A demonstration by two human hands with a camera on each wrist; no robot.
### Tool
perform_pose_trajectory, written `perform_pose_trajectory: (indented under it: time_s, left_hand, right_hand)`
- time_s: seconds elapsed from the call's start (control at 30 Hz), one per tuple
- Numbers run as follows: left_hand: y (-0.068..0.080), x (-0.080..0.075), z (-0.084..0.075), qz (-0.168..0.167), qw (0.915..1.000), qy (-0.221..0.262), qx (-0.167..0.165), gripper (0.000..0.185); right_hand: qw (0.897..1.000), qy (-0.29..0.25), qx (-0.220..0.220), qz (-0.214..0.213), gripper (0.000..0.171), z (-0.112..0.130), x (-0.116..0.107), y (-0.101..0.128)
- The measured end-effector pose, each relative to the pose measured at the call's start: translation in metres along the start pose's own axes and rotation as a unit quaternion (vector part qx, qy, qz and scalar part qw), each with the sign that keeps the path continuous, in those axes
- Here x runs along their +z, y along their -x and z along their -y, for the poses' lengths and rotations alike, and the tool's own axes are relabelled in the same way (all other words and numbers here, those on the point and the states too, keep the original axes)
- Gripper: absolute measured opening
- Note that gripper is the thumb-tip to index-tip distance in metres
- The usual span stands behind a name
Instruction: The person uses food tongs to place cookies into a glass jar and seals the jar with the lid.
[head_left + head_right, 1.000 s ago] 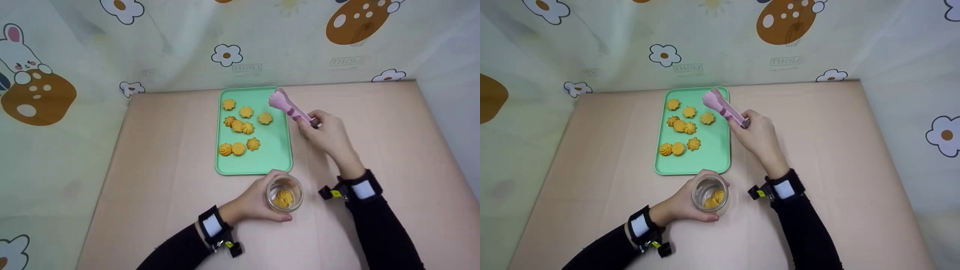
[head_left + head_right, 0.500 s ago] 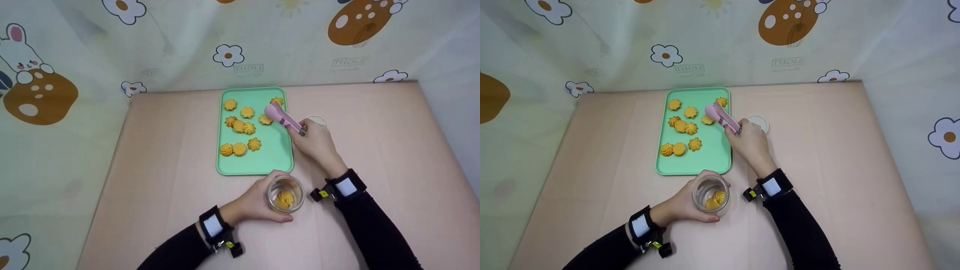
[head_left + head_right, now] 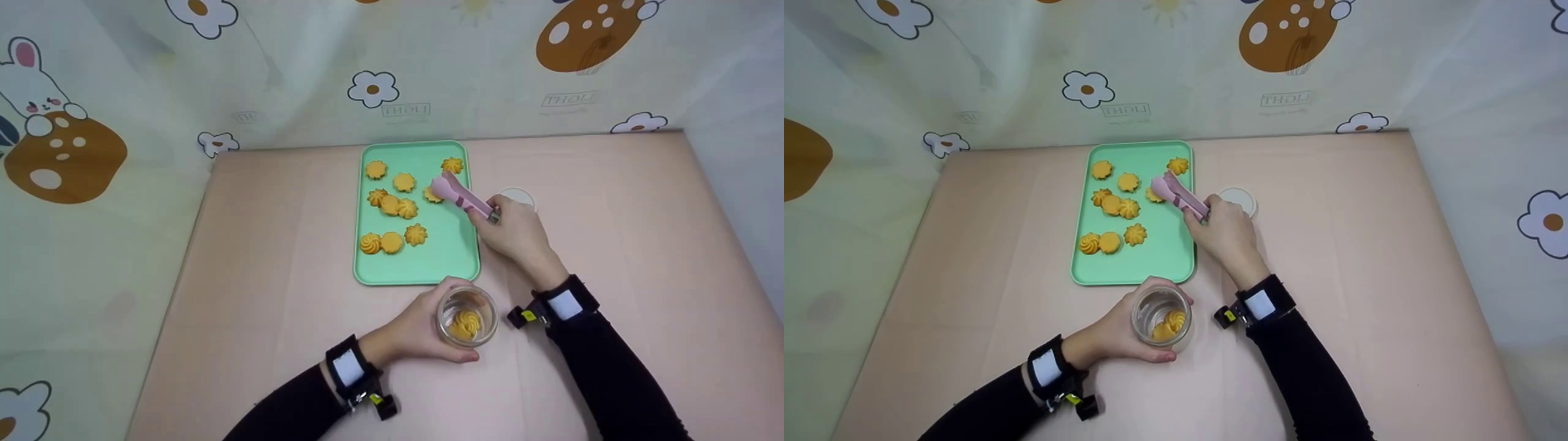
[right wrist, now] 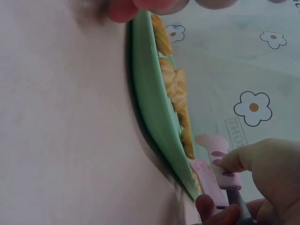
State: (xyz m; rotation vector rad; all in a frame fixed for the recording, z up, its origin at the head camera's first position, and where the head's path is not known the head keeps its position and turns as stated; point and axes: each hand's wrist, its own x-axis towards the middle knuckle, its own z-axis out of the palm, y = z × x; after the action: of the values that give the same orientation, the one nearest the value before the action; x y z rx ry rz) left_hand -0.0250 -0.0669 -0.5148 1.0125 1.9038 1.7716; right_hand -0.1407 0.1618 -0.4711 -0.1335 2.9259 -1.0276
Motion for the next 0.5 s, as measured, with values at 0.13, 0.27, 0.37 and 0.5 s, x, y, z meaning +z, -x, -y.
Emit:
perform_pose_trajectory:
  time_s: [0.13,0.27,0.37,0.5]
  left_hand:
    - [0.0000,-0.0003,0.0000,0.002,1.0000,0.004,0.001,0.094]
    - [-0.0005,-0.0004,0.0002,0.001,1.0000,0.002,0.002,0.094]
    - [-0.0007,-0.0004,0.0002,0.001,1.0000,0.003,0.002,0.093]
    - [-0.0008,-0.0005,0.0001,0.002,1.0000,0.009,0.002,0.093]
  right_hand:
    - [1.000,0.002,-0.007,0.001,0.040,0.0022,-0.0017,0.0020]
    - [1.000,0.012,-0.014,-0.002,0.040,0.0045,-0.0032,0.0032]
    - [1.000,0.024,-0.017,-0.004,0.040,0.0055,-0.0041,0.0036]
    - [0.999,0.035,-0.022,0.001,0.037,0.0062,-0.0059,0.0035]
